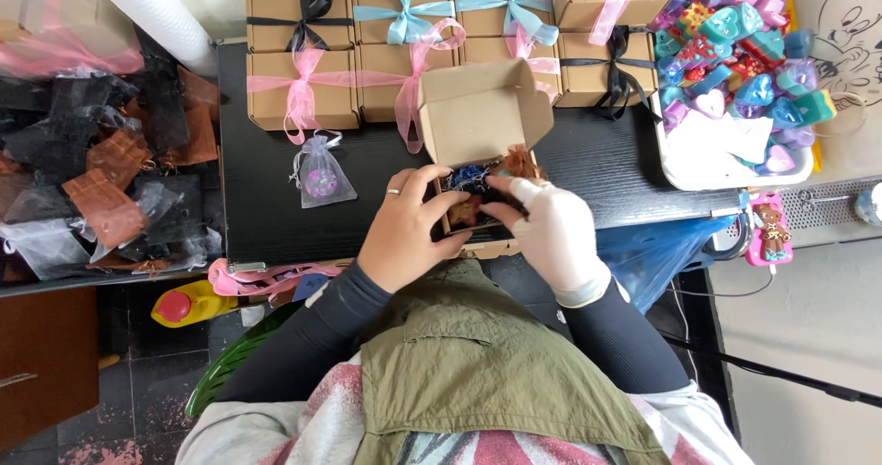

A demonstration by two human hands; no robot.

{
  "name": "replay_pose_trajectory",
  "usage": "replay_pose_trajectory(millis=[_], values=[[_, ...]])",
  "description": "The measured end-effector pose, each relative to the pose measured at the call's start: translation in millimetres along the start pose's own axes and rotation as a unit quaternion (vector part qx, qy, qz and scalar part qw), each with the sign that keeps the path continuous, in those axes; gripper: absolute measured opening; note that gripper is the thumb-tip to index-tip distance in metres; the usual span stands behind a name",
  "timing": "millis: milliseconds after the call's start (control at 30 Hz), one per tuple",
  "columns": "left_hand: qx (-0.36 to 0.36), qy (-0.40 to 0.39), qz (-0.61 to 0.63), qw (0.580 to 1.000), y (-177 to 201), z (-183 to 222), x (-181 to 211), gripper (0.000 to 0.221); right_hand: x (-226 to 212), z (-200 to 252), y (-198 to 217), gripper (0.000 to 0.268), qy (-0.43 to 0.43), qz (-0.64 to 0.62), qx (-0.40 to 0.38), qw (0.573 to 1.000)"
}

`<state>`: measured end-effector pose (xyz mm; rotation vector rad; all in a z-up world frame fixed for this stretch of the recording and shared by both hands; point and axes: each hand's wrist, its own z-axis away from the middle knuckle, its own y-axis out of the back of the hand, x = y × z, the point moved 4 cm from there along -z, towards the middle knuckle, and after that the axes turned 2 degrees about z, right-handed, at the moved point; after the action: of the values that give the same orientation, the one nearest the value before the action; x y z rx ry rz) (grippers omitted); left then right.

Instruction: The person puts shredded paper filler into a cardboard box. They then wipe several small star and circle-shaped items with a white cloth, wrap them in tissue paper or place them in mesh bags, and put them into the box.

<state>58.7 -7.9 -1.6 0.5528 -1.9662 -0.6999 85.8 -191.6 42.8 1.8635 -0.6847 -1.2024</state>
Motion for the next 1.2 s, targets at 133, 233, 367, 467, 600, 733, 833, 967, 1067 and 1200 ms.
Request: replay_pose_trajectory(millis=[133, 233, 367, 467, 600, 733, 833, 967, 1067, 1200], values=[[-0.039, -0.033, 0.020, 0.998, 0, -2, -9, 0.048, 5, 4, -1, 0.019, 0.017, -0.045, 0.053, 0.997], [-0.047, -0.043, 0.024, 0.998, -3, -2, -10, 0.047, 4, 6, -17, 0.012, 0.061, 0.037, 0.014, 0.997], [-0.020, -0.040, 0.002, 0.999, -7, 3, -7, 0.054, 2, 8, -22, 0.016, 0.085, 0.068, 0.019, 0.994], [0.009, -0.057, -0.041, 0.997, -3, 2, 4, 0.064, 2, 9, -14, 0.013, 0.080, 0.041, 0.039, 0.995], [0.016, -0.103, -0.120, 0.987, -14, 4, 8, 0.060, 9, 16, -1, 0.024, 0.096, 0.021, 0.071, 0.993], [-0.006, -0.084, -0.133, 0.988, -23, 4, 2, 0.054, 9, 24, 1, 0.037, 0.152, 0.063, 0.070, 0.984], [-0.022, -0.074, -0.130, 0.988, -27, 3, 0, 0.051, 10, 32, -14, 0.036, 0.171, 0.056, 0.059, 0.982], [-0.031, -0.075, -0.143, 0.986, -26, 4, 1, 0.056, 5, 36, -33, 0.040, 0.195, 0.077, 0.076, 0.975], [-0.026, -0.074, -0.142, 0.987, -21, 3, 4, 0.056, 0, 32, -30, 0.043, 0.183, 0.080, 0.086, 0.976], [-0.021, -0.053, -0.127, 0.990, -15, 4, 3, 0.057, 15, 39, -30, 0.041, 0.182, 0.074, 0.124, 0.973]])
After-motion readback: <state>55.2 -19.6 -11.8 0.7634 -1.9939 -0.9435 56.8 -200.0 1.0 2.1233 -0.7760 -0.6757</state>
